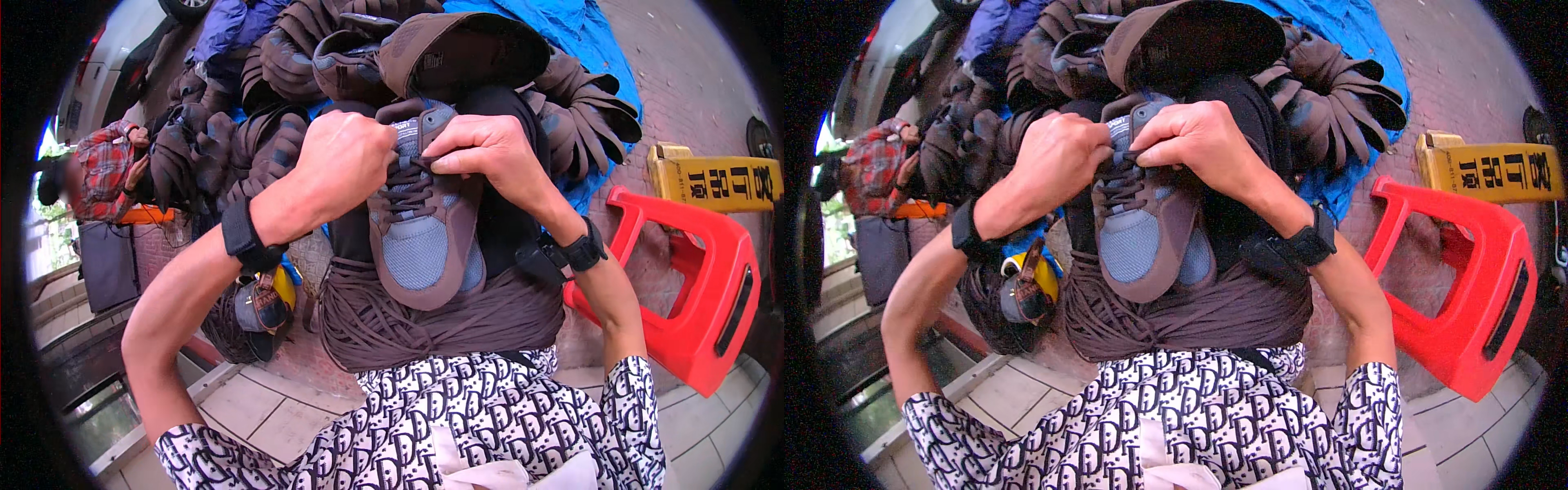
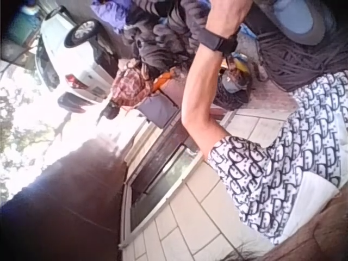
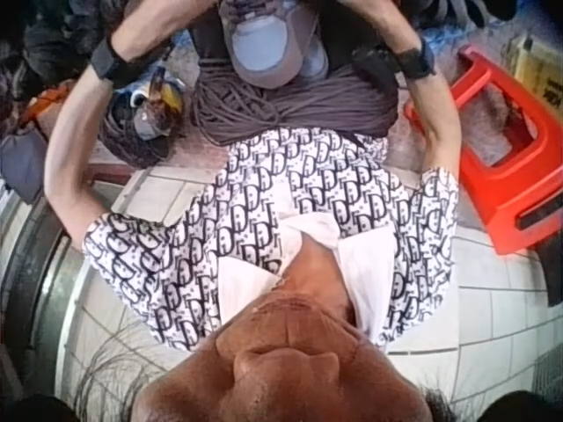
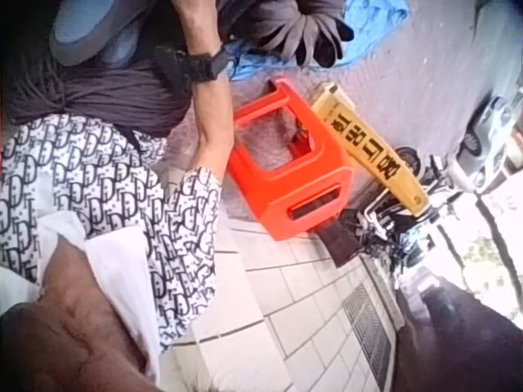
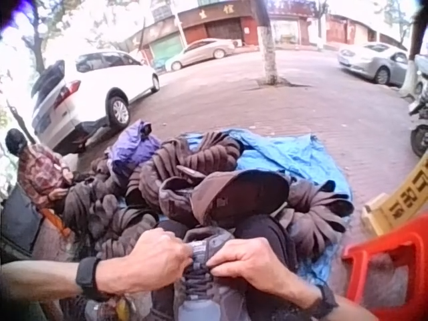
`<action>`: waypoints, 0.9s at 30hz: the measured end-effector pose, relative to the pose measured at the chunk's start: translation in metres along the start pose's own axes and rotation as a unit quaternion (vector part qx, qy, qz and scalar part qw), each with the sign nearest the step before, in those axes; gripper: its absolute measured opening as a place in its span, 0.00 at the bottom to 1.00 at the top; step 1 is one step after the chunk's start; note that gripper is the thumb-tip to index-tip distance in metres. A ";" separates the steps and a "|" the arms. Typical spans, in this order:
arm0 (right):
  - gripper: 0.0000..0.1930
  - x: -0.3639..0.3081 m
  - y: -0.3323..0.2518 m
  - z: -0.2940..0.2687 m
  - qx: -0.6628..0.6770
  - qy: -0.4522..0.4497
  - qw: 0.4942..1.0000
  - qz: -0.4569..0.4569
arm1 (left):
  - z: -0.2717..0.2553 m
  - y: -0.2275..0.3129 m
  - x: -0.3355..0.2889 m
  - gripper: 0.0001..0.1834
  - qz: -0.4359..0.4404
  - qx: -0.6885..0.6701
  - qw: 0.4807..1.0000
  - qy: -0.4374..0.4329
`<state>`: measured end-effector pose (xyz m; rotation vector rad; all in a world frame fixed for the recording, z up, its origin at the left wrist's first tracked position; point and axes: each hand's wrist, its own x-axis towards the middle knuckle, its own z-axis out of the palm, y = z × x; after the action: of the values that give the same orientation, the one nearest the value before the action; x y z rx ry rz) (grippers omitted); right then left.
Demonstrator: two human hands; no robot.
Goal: Lace a new pair of athletic shoes by threading the shoelace through the eyelets.
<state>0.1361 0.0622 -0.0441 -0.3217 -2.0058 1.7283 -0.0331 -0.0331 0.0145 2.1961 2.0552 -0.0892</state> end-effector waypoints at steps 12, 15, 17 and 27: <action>0.08 -0.003 -0.003 -0.015 -0.233 0.020 0.970 -0.071 | -0.007 0.002 0.015 0.08 -0.193 -0.522 0.831 -0.012; 0.09 0.005 -0.005 -0.015 -0.380 0.007 0.915 -0.133 | -0.008 0.008 0.022 0.09 -0.143 -0.353 0.921 -0.077; 0.09 0.011 -0.008 -0.016 -0.421 -0.001 0.898 -0.127 | -0.005 0.008 0.023 0.09 -0.146 -0.365 0.917 -0.068; 0.06 0.017 -0.020 0.002 -0.622 -0.022 0.754 -0.209 | 0.015 0.019 0.026 0.09 -0.060 -0.370 0.920 0.115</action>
<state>0.1232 0.0649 -0.0218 -0.1890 -2.6908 -0.0735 -0.0121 -0.0109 -0.0029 1.6539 1.8758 0.8294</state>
